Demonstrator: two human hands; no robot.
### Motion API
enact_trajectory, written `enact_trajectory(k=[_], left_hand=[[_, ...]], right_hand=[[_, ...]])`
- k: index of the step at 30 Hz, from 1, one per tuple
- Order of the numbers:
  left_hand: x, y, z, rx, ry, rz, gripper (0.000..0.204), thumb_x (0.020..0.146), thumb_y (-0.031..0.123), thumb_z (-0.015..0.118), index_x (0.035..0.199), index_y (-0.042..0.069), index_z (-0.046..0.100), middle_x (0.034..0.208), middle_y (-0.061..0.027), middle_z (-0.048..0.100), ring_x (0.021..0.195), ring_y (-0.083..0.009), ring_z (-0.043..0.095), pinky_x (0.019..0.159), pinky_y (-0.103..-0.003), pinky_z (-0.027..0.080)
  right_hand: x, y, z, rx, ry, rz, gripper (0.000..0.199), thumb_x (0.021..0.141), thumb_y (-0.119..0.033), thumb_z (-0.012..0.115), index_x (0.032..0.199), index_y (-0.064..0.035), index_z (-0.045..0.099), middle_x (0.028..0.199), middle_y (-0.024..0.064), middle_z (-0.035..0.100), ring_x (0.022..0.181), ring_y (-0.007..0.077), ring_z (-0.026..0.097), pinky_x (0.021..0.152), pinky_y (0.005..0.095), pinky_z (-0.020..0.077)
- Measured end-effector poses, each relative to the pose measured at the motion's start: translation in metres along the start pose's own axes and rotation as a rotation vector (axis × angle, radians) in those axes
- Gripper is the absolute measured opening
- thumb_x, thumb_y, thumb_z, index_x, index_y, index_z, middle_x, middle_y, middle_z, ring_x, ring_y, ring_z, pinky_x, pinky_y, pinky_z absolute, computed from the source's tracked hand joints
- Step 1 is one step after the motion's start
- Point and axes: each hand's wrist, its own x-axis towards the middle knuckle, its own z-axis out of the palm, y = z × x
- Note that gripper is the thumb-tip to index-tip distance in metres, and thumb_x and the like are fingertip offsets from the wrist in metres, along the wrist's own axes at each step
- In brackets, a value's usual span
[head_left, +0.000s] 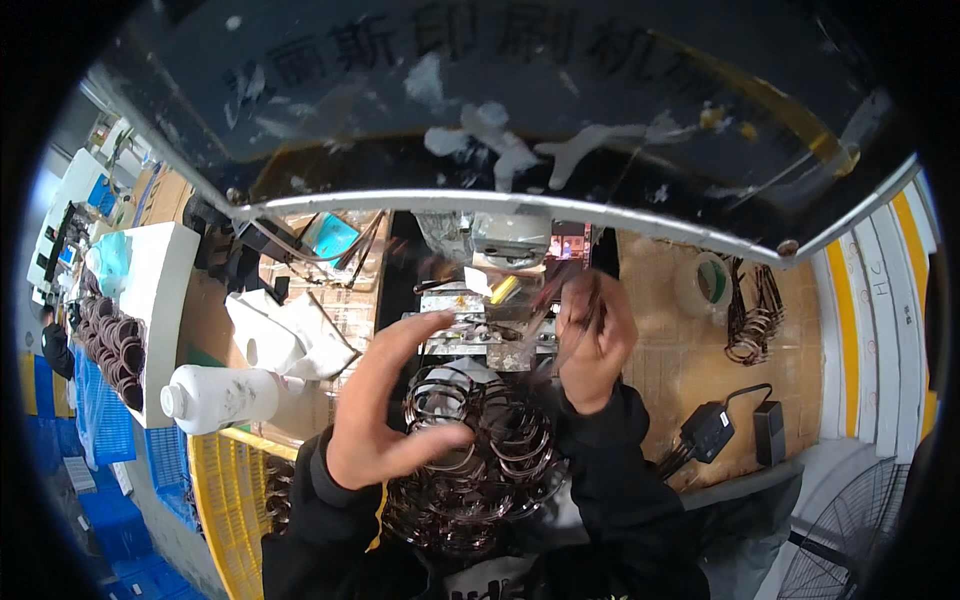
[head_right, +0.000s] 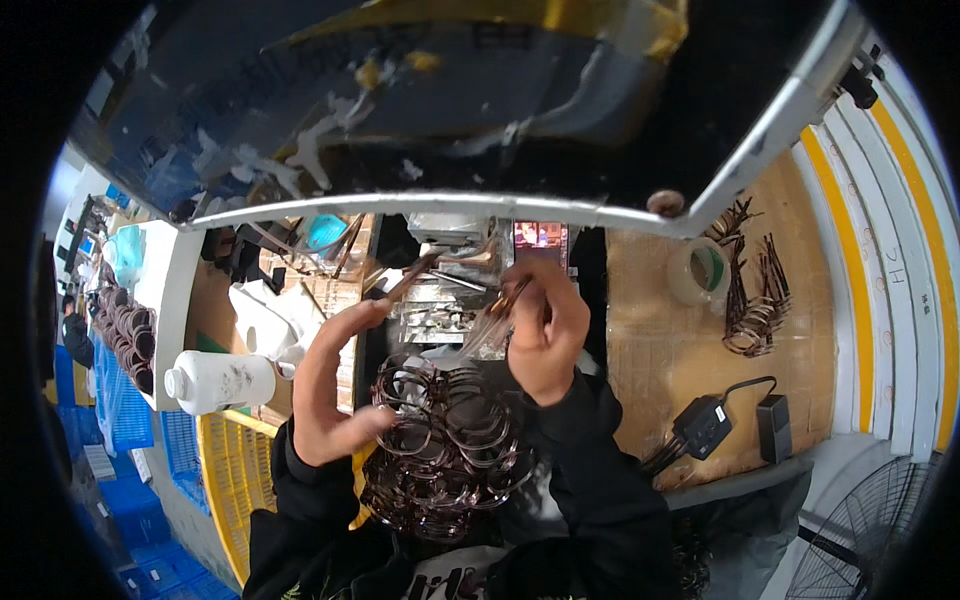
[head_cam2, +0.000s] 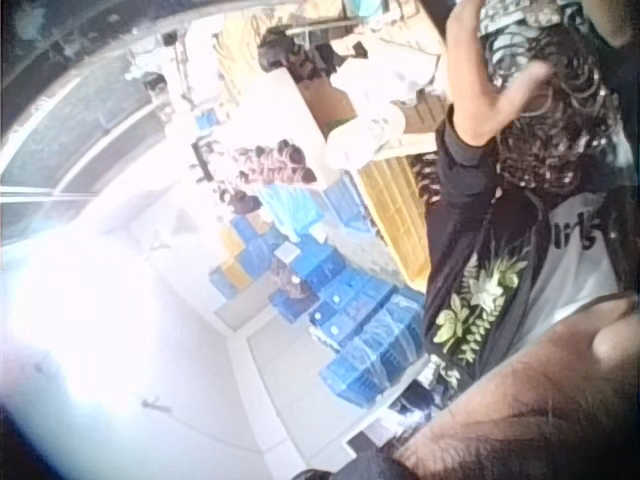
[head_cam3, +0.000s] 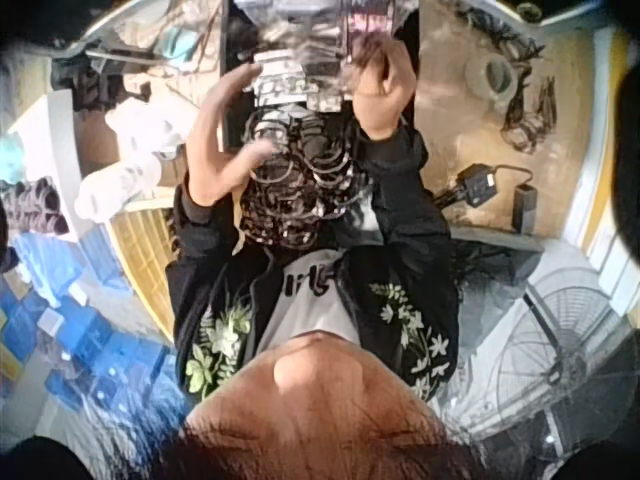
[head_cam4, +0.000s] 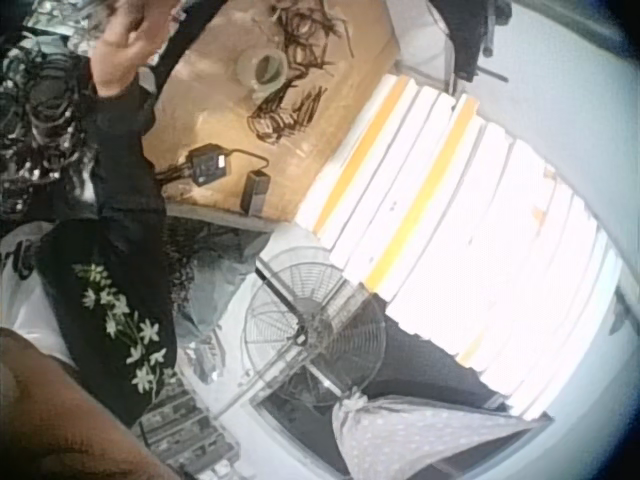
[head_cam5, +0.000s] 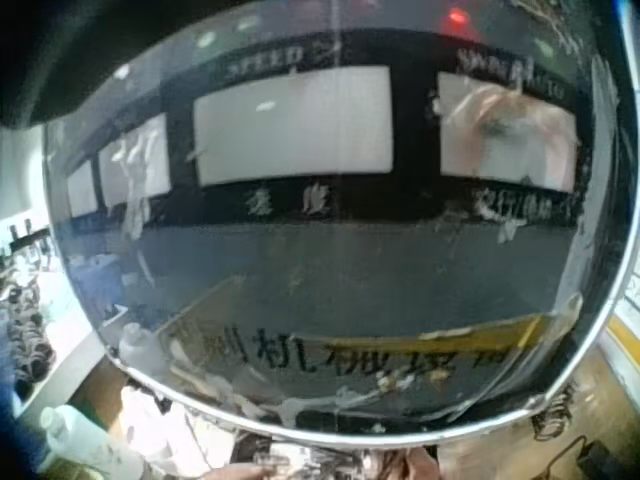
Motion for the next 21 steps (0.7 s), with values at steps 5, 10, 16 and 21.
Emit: enact_trajectory(k=[5, 10, 16, 21], left_hand=[[0.005, 0.024, 0.020, -0.361, 0.019, 0.206, 0.074, 0.084, 0.019, 0.065, 0.139, 0.002, 0.018, 0.131, -0.0282, 0.041, 0.111, -0.0370, 0.054, 0.099, -0.050, 0.038], [-0.001, -0.003, 0.003, -0.381, 0.165, 0.324, 0.056, 0.094, 0.021, 0.048, 0.135, 0.002, 0.015, 0.104, -0.0193, 0.050, 0.079, -0.0262, 0.059, 0.090, -0.050, 0.043], [-0.019, -0.039, 0.012, 0.168, 0.195, 0.082, 0.064, 0.087, -0.006, 0.049, 0.137, -0.002, 0.010, 0.091, -0.0090, 0.042, 0.082, -0.0161, 0.044, 0.080, -0.029, 0.040], [-0.032, -0.046, 0.021, 0.057, 0.245, -0.119, 0.057, 0.093, -0.004, 0.041, 0.142, 0.000, 0.012, 0.102, -0.0090, 0.047, 0.086, -0.0138, 0.045, 0.079, -0.026, 0.040]], right_hand=[[-0.004, -0.046, 0.001, -0.295, -0.305, -0.518, 0.043, 0.066, 0.009, 0.056, 0.107, -0.0018, 0.062, 0.094, 0.0134, 0.059, 0.067, 0.0192, 0.061, 0.055, 0.0264, 0.0517], [-0.002, -0.027, -0.016, -0.364, -0.118, 0.068, 0.018, 0.091, -0.011, 0.050, 0.096, 0.0006, 0.063, 0.080, 0.0134, 0.064, 0.066, 0.0211, 0.063, 0.053, 0.0291, 0.0453], [-0.028, 0.027, -0.010, -0.816, -0.419, 0.352, 0.046, 0.091, -0.039, 0.051, 0.067, 0.0008, 0.055, 0.060, 0.0205, 0.055, 0.061, 0.0420, 0.055, 0.054, 0.0473, 0.0410], [-0.028, 0.031, -0.006, -0.832, -0.494, 0.363, 0.036, 0.086, -0.034, 0.061, 0.081, 0.0018, 0.061, 0.062, 0.0177, 0.059, 0.060, 0.0330, 0.060, 0.054, 0.0396, 0.0442]])
